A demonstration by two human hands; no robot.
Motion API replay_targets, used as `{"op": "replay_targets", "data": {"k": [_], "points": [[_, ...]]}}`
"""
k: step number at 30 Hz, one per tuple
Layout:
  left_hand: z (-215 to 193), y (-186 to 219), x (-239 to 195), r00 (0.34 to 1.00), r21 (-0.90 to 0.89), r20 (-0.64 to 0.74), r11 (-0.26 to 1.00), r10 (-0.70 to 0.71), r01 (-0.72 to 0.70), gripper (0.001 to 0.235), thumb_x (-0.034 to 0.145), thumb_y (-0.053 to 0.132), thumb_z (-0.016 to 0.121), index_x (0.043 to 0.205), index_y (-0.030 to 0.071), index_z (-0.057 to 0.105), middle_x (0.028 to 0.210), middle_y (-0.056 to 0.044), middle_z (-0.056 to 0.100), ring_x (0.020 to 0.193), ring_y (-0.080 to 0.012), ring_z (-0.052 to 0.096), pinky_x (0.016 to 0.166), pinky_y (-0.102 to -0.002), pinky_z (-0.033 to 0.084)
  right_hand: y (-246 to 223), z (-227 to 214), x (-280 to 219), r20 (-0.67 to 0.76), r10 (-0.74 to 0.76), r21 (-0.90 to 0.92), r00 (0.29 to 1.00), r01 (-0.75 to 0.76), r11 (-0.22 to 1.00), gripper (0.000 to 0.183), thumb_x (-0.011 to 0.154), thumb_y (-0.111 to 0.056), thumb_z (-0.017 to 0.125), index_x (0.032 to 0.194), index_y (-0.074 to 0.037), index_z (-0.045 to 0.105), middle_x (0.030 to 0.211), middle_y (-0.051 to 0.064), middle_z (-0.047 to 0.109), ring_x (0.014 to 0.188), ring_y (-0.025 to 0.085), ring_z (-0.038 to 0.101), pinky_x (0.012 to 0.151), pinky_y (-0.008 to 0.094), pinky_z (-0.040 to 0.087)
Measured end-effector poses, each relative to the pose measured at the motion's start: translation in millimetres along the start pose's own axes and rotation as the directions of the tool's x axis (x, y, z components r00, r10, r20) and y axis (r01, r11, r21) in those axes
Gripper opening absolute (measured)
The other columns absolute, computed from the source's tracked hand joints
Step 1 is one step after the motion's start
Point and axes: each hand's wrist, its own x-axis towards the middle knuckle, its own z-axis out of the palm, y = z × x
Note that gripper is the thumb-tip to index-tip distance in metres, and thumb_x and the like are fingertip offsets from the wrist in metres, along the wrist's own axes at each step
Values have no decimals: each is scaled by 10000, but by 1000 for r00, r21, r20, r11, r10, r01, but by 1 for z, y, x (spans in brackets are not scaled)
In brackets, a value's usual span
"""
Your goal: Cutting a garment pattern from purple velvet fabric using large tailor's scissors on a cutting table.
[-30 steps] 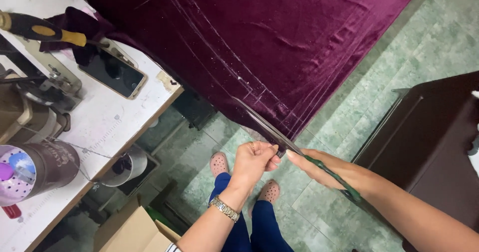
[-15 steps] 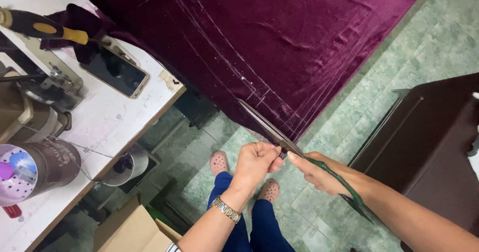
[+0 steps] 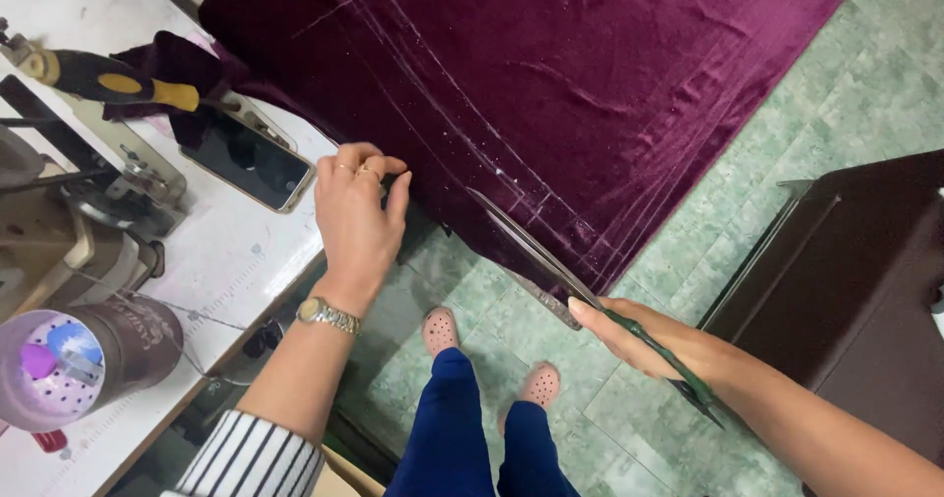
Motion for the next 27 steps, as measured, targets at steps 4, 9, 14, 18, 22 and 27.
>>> {"op": "replay_targets", "data": {"k": [4,9,14,18,22,27], "points": [[4,-11,6,999,76,7,996,53,-53,119,894,196,698,988,122,691,1132,-44,582,1071,-285,470,827,-447,392,-2,1,7,-43,17,-53,999,-20,998,551,922,-606,371,650,-129,331,613,-1,307,585,132,375,708,287,457],[10,-21,7,996,132,43,988,73,-78,127,895,220,693,981,128,707,1132,-25,627,1063,-277,492,826,-445,384,-22,9,2,-180,430,-58,885,-446,893,711,764,-692,340,1147,-175,640,1213,-10,613,1110,158,578,1037,354,414],[13,-24,9,995,131,32,987,94,-97,129,896,230,684,962,122,707,1109,-24,635,1050,-270,503,823,-431,383,-22,5,-5,-162,401,0,902,-406,914,509,853,-645,405,907,-152,516,868,2,484,778,131,462,780,273,388],[13,-26,8,997,104,39,992,70,-74,121,888,232,686,958,134,701,1096,-20,629,1047,-268,507,839,-434,390,-41,0,-10,-45,541,12,840,-541,841,787,755,-685,319,1431,-307,457,1464,-105,493,1324,165,574,1104,337,464],[15,-27,7,996,107,48,991,70,-74,137,890,235,686,971,128,713,1088,-13,641,1045,-271,506,805,-428,395,-2,-3,28,14,244,-85,970,-242,966,816,766,-681,248,1385,-234,537,1459,-29,544,1343,170,540,1121,368,435],[20,-33,6,996,199,75,978,41,-55,112,850,282,731,931,214,698,1002,55,585,1087,-175,504,889,-348,394,8,-3,58,18,89,-74,996,-87,993,708,926,-594,277,996,16,630,544,31,475,407,102,417,417,241,346]]}}
